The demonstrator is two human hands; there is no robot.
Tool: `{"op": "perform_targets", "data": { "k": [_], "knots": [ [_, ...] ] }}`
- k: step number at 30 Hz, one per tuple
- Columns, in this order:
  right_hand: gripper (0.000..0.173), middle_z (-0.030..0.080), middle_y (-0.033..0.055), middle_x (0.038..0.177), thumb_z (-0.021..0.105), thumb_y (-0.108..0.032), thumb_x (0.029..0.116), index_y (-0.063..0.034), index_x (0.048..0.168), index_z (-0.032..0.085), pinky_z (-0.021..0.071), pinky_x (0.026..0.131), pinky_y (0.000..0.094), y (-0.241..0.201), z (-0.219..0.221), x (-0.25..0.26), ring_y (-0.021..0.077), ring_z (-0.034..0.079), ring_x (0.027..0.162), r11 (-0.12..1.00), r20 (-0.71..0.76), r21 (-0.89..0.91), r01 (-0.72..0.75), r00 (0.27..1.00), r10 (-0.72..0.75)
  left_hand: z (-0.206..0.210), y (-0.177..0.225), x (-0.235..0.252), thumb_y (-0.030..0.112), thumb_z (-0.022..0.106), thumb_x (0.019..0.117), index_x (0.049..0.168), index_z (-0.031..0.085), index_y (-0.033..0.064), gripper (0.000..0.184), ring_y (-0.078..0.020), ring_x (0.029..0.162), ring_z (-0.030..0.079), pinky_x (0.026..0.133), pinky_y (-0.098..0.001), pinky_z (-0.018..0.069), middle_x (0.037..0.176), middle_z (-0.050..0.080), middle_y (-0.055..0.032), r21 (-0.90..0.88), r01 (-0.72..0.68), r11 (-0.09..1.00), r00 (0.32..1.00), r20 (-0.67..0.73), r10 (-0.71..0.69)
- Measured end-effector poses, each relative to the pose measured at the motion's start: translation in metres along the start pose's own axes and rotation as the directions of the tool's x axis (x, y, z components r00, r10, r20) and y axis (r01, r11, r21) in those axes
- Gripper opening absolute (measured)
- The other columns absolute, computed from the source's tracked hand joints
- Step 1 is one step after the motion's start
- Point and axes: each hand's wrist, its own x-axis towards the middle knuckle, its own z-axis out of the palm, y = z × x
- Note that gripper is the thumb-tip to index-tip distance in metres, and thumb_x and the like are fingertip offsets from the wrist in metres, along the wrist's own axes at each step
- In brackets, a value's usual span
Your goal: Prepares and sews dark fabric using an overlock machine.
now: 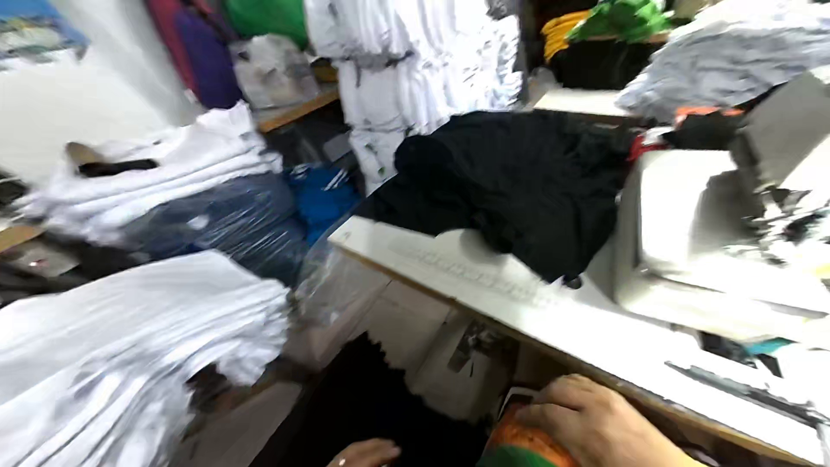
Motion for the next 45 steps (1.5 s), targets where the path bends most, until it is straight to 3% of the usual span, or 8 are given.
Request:
{"op": "perform_targets", "data": {
  "k": [7, 17, 22, 26, 29, 35, 40, 45],
  "knots": [
    [0.025, 0.073, 0.0242, 0.103, 0.053, 0.000, 0.1006, 0.0070, 0.114, 0.073, 0.0554, 0.092, 0.0401, 0.026, -0.097, -0.054, 0.0306, 0.071, 0.097, 0.882, -0.254, -0.013, -0.471, 0.855, 0.453, 0.063, 0.112, 0.194, 0.011, 0.058, 0.0964, 0.110, 0.077, 0.0040, 0.025, -0.0260, 0.105, 0.072, 0.089, -0.0388, 0.0584, 0.114, 0.074, -0.0140, 0.232, -0.576, 0.784, 0.764, -0.189, 0.617],
    [0.027, 0.073, 0.0272, 0.105, 0.052, -0.003, 0.1014, 0.0079, 0.115, 0.072, 0.0525, 0.094, 0.0561, 0.038, -0.085, -0.060, 0.0441, 0.070, 0.101, 0.831, -0.205, 0.041, -0.555, 0.810, 0.550, 0.061, 0.158, 0.343, 0.029, 0.062, 0.1028, 0.153, 0.045, 0.0053, 0.058, -0.0417, 0.142, 0.043, 0.111, -0.0601, 0.0364, 0.154, 0.045, -0.0231, 0.488, 0.015, 0.873, 0.998, 0.041, -0.040],
    [0.028, 0.073, 0.0265, 0.107, 0.051, -0.003, 0.1019, 0.0078, 0.116, 0.072, 0.0517, 0.096, 0.0544, 0.038, -0.084, -0.059, 0.0429, 0.070, 0.102, 0.829, -0.220, 0.061, -0.556, 0.803, 0.555, 0.043, 0.149, 0.363, 0.010, 0.052, 0.1061, 0.136, 0.062, 0.0009, 0.033, -0.0413, 0.126, 0.059, 0.106, -0.0558, 0.0450, 0.134, 0.062, -0.0237, 0.498, 0.011, 0.867, 1.000, 0.004, -0.015],
    [0.027, 0.073, 0.0268, 0.106, 0.052, -0.002, 0.1012, 0.0074, 0.116, 0.072, 0.0522, 0.095, 0.0553, 0.036, -0.084, -0.058, 0.0432, 0.070, 0.101, 0.829, -0.212, 0.068, -0.555, 0.804, 0.555, 0.006, 0.150, 0.361, 0.012, 0.052, 0.1071, 0.136, 0.060, -0.0004, 0.033, -0.0396, 0.125, 0.059, 0.105, -0.0580, 0.0428, 0.133, 0.062, -0.0250, 0.086, 0.056, 0.995, 0.995, -0.088, -0.049],
    [0.026, 0.073, 0.0264, 0.104, 0.052, -0.003, 0.1017, 0.0068, 0.115, 0.073, 0.0528, 0.094, 0.0547, 0.037, -0.083, -0.060, 0.0428, 0.070, 0.100, 0.833, -0.221, 0.063, -0.549, 0.807, 0.548, -0.028, 0.140, 0.353, 0.011, 0.050, 0.1070, 0.137, 0.056, 0.0022, 0.032, -0.0194, 0.106, 0.062, 0.093, -0.0420, 0.0494, 0.126, 0.064, -0.0151, -0.204, -0.024, 0.979, 0.990, -0.143, -0.005],
    [0.026, 0.073, 0.0269, 0.102, 0.052, -0.002, 0.1008, 0.0073, 0.113, 0.073, 0.0534, 0.090, 0.0562, 0.037, -0.084, -0.057, 0.0443, 0.071, 0.098, 0.838, -0.205, 0.024, -0.545, 0.818, 0.537, -0.038, 0.092, 0.359, 0.001, 0.061, 0.0998, 0.142, 0.060, 0.0077, 0.043, -0.0469, 0.130, 0.053, 0.108, -0.0615, 0.0411, 0.141, 0.056, -0.0272, 0.507, 0.035, 0.861, 0.999, -0.028, -0.024],
    [0.026, 0.073, 0.0272, 0.101, 0.052, -0.002, 0.1008, 0.0068, 0.112, 0.073, 0.0539, 0.088, 0.0561, 0.037, -0.083, -0.060, 0.0445, 0.071, 0.096, 0.838, -0.210, 0.001, -0.545, 0.820, 0.533, -0.011, 0.106, 0.351, 0.006, 0.051, 0.1055, 0.142, 0.061, 0.0070, 0.037, -0.0415, 0.132, 0.054, 0.109, -0.0560, 0.0417, 0.143, 0.056, -0.0228, 0.539, -0.004, 0.842, 1.000, -0.010, 0.011],
    [0.026, 0.073, 0.0274, 0.101, 0.052, -0.001, 0.1008, 0.0070, 0.112, 0.073, 0.0534, 0.089, 0.0561, 0.037, -0.083, -0.060, 0.0447, 0.071, 0.096, 0.844, -0.218, 0.012, -0.536, 0.823, 0.525, -0.004, 0.094, 0.342, 0.018, 0.073, 0.0955, 0.139, 0.059, -0.0032, 0.050, -0.0549, 0.130, 0.050, 0.101, -0.0713, 0.0399, 0.145, 0.049, -0.0334, 0.539, -0.158, 0.827, 0.930, -0.201, 0.308]
  ]
}}
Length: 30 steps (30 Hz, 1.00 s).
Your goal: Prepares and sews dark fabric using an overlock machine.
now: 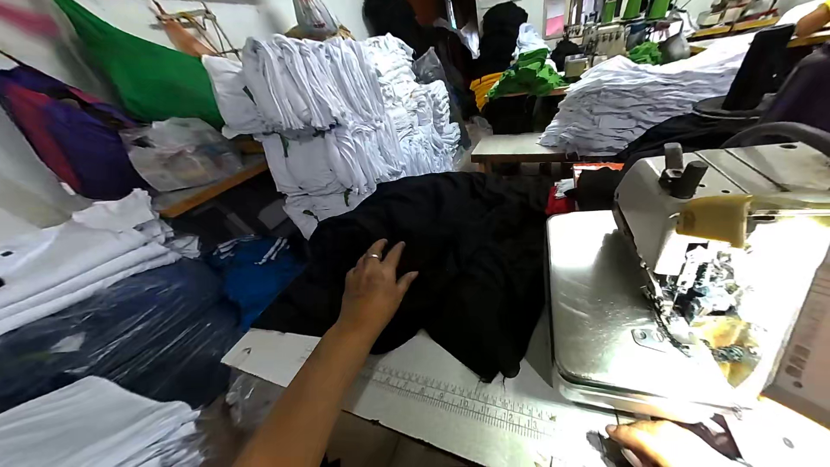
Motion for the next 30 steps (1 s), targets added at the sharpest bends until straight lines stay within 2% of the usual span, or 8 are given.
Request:
{"op": "perform_targets", "data": {
  "k": [4, 9, 11, 14, 19, 24, 27, 30],
  "knots": [
    [0.026, 0.073, 0.0268, 0.100, 0.051, -0.002, 0.1017, 0.0065, 0.113, 0.073, 0.0534, 0.089, 0.0553, -0.001, -0.001, 0.001, 0.0435, 0.071, 0.096, 1.000, 0.000, 0.002, 0.002, 1.000, -0.002, -0.011, -0.007, -0.032, 0.009, 0.079, 0.0881, 0.131, 0.063, -0.0052, 0.048, -0.0573, 0.118, 0.056, 0.095, -0.0718, 0.0442, 0.129, 0.058, -0.0359, 0.051, 0.030, 0.998, 0.999, -0.019, -0.029],
    [0.025, 0.073, 0.0287, 0.102, 0.053, -0.001, 0.1005, 0.0080, 0.112, 0.073, 0.0532, 0.089, 0.0571, -0.002, -0.001, 0.001, 0.0461, 0.071, 0.097, 1.000, 0.015, -0.012, 0.009, 1.000, -0.009, -0.015, -0.026, -0.054, 0.009, 0.063, 0.1002, 0.135, 0.060, -0.0033, 0.037, -0.0504, 0.117, 0.061, 0.098, -0.0646, 0.0452, 0.125, 0.062, -0.0327, 0.111, 0.237, 0.965, 0.954, 0.161, -0.253],
    [0.025, 0.073, 0.0286, 0.102, 0.052, -0.001, 0.1009, 0.0080, 0.112, 0.073, 0.0530, 0.090, 0.0567, -0.002, -0.001, 0.001, 0.0458, 0.071, 0.097, 1.000, 0.013, -0.014, 0.011, 1.000, -0.011, -0.014, -0.031, -0.053, 0.008, 0.063, 0.1003, 0.130, 0.064, -0.0054, 0.032, -0.0506, 0.114, 0.062, 0.097, -0.0649, 0.0464, 0.122, 0.063, -0.0331, 0.018, 0.236, 0.972, 0.970, 0.056, -0.237],
    [0.025, 0.073, 0.0278, 0.103, 0.053, -0.002, 0.1014, 0.0075, 0.113, 0.073, 0.0532, 0.090, 0.0559, -0.001, -0.001, 0.001, 0.0452, 0.071, 0.097, 1.000, 0.009, -0.021, 0.014, 1.000, -0.014, -0.016, -0.029, -0.042, 0.008, 0.069, 0.0962, 0.138, 0.057, -0.0062, 0.045, -0.0558, 0.124, 0.054, 0.099, -0.0708, 0.0424, 0.137, 0.053, -0.0356, -0.055, 0.125, 0.991, 0.991, -0.043, -0.127],
    [0.024, 0.073, 0.0279, 0.103, 0.054, -0.002, 0.1012, 0.0075, 0.112, 0.073, 0.0538, 0.090, 0.0557, -0.001, 0.000, 0.000, 0.0455, 0.071, 0.098, 0.999, 0.003, -0.039, 0.013, 1.000, -0.013, 0.004, -0.009, -0.018, 0.000, 0.069, 0.0913, 0.136, 0.063, -0.0017, 0.045, -0.0514, 0.124, 0.057, 0.096, -0.0692, 0.0440, 0.134, 0.060, -0.0299, 0.119, -0.033, 0.992, 0.996, 0.087, 0.023],
    [0.025, 0.074, 0.0263, 0.104, 0.054, -0.001, 0.1002, 0.0057, 0.113, 0.074, 0.0537, 0.091, 0.0560, -0.001, 0.001, -0.001, 0.0439, 0.071, 0.099, 0.999, 0.003, -0.045, 0.005, 1.000, -0.005, -0.007, -0.003, 0.015, 0.003, 0.052, 0.1046, 0.134, 0.065, 0.0014, 0.032, -0.0480, 0.119, 0.061, 0.099, -0.0644, 0.0458, 0.128, 0.064, -0.0277, 0.176, 0.152, 0.973, 0.960, 0.209, -0.188],
    [0.024, 0.074, 0.0259, 0.104, 0.055, -0.002, 0.1002, 0.0051, 0.112, 0.074, 0.0541, 0.090, 0.0565, -0.002, 0.001, -0.001, 0.0438, 0.071, 0.099, 0.998, -0.012, -0.053, 0.016, 1.000, -0.017, -0.038, -0.006, 0.026, 0.009, 0.053, 0.1057, 0.117, 0.070, -0.0064, 0.026, -0.0536, 0.113, 0.062, 0.097, -0.0707, 0.0438, 0.115, 0.068, -0.0331, -0.008, 0.126, 0.992, 0.991, 0.036, -0.125],
    [0.023, 0.074, 0.0242, 0.103, 0.055, -0.004, 0.1010, 0.0037, 0.111, 0.074, 0.0543, 0.089, 0.0538, -0.002, 0.001, -0.001, 0.0415, 0.072, 0.098, 0.998, -0.036, -0.055, 0.044, 0.998, -0.046, -0.082, 0.011, 0.019, 0.013, 0.051, 0.1072, 0.114, 0.066, -0.0131, 0.031, -0.0531, 0.105, 0.064, 0.093, -0.0692, 0.0438, 0.106, 0.067, -0.0358, -0.118, -0.043, 0.992, 0.989, -0.142, 0.026]
  ]
}}
